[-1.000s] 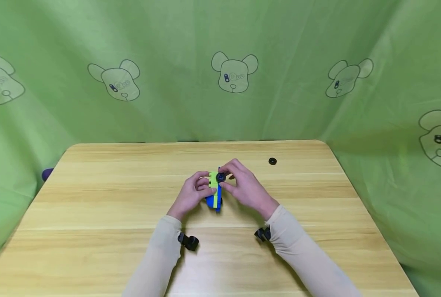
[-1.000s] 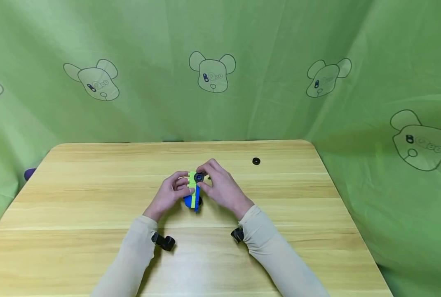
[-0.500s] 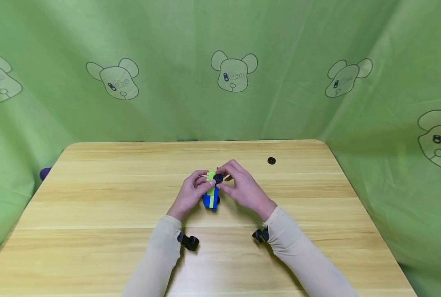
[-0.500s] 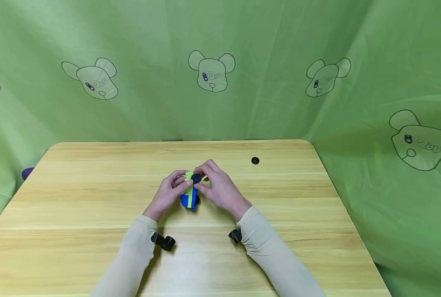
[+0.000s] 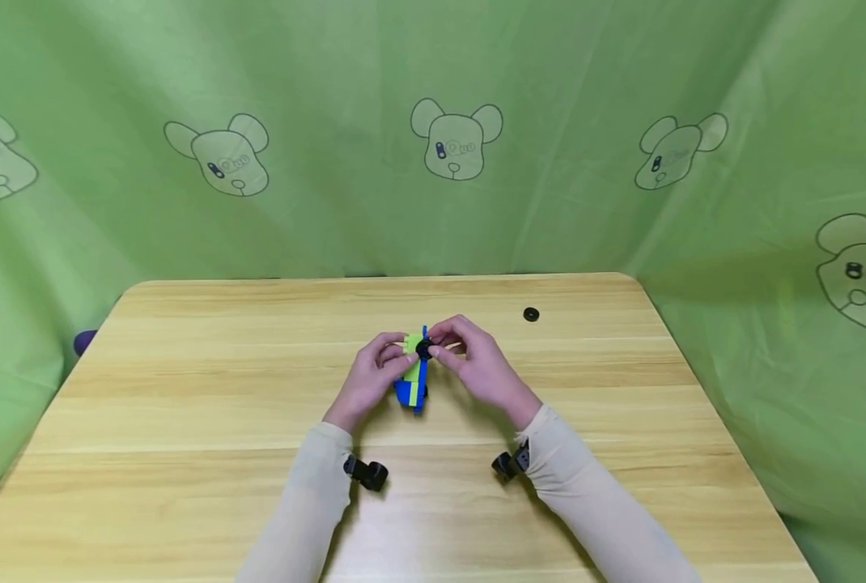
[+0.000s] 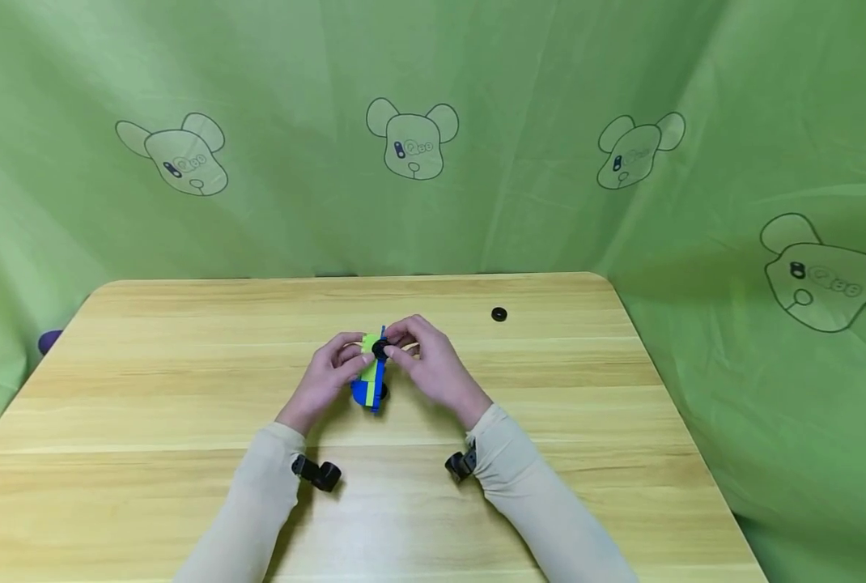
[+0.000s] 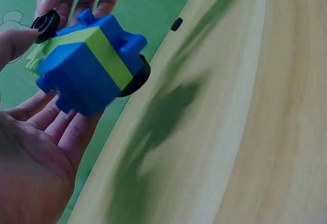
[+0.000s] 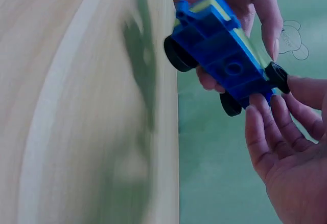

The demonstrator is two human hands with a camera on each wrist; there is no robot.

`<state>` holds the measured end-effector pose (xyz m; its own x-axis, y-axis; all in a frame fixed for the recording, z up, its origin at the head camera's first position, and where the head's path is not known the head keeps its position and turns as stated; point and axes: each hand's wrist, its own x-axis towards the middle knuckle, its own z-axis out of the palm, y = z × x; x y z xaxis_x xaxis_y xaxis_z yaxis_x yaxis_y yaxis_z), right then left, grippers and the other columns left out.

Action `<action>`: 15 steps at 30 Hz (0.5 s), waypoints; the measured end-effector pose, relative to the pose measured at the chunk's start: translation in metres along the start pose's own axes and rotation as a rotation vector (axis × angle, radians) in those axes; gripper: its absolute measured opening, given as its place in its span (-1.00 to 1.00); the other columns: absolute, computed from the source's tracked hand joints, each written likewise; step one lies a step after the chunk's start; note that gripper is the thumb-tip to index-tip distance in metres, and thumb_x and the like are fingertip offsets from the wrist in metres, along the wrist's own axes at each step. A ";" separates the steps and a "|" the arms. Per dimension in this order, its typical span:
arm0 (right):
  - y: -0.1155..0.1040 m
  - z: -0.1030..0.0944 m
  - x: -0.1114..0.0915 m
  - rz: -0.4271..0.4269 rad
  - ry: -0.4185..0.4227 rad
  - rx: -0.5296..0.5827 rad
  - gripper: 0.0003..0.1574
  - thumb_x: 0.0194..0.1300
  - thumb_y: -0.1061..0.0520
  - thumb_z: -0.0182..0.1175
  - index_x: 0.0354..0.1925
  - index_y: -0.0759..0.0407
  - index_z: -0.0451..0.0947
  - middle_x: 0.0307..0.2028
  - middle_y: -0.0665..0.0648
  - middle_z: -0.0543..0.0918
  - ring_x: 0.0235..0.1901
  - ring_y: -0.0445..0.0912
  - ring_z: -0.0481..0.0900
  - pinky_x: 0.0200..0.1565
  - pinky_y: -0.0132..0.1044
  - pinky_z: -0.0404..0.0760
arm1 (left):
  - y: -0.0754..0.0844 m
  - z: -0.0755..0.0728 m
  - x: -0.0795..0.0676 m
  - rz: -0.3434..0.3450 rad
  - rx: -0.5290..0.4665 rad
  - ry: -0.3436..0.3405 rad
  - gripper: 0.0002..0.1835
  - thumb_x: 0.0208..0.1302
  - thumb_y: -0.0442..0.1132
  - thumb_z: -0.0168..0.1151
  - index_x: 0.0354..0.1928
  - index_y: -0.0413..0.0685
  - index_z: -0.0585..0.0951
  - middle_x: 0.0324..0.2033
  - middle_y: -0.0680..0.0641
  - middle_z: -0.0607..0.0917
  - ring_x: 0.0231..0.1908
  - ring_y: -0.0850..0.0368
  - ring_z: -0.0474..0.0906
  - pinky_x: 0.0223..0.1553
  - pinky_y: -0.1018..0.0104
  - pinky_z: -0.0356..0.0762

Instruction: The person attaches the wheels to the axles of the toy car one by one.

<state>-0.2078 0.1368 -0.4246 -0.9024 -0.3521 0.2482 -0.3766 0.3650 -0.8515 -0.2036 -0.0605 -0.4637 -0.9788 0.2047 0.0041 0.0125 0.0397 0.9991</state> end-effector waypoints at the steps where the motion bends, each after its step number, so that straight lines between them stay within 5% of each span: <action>1: 0.000 0.000 0.000 0.016 0.006 0.020 -0.76 0.34 0.28 0.25 -0.03 0.22 0.55 -0.18 0.07 0.61 -0.16 -0.02 0.60 -0.10 -0.20 0.62 | 0.001 0.000 0.000 0.006 -0.002 0.004 -0.54 0.34 -0.23 0.26 0.23 -0.23 0.45 -0.12 -0.17 0.68 -0.16 0.08 0.60 -0.07 0.33 0.54; 7: -0.004 0.002 0.000 0.081 -0.003 0.097 -0.86 0.35 0.26 0.24 -0.11 0.24 0.57 -0.24 0.12 0.64 -0.22 0.23 0.61 -0.21 -0.19 0.64 | 0.002 -0.002 0.000 0.035 -0.022 -0.017 -0.53 0.35 -0.31 0.21 0.27 -0.27 0.43 -0.08 -0.19 0.67 -0.11 0.07 0.59 -0.03 0.35 0.52; 15: -0.009 0.003 0.001 0.141 0.016 0.137 -0.82 0.34 0.25 0.25 -0.10 0.29 0.55 -0.24 0.19 0.64 -0.18 0.23 0.61 -0.13 -0.16 0.65 | 0.004 -0.002 0.001 -0.012 -0.009 -0.037 -0.46 0.43 -0.11 0.19 0.33 -0.21 0.39 0.01 -0.17 0.66 -0.01 0.05 0.59 0.12 0.21 0.47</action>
<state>-0.2051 0.1305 -0.4183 -0.9480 -0.2915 0.1281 -0.2148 0.2885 -0.9331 -0.2045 -0.0618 -0.4596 -0.9706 0.2406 -0.0094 -0.0014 0.0336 0.9994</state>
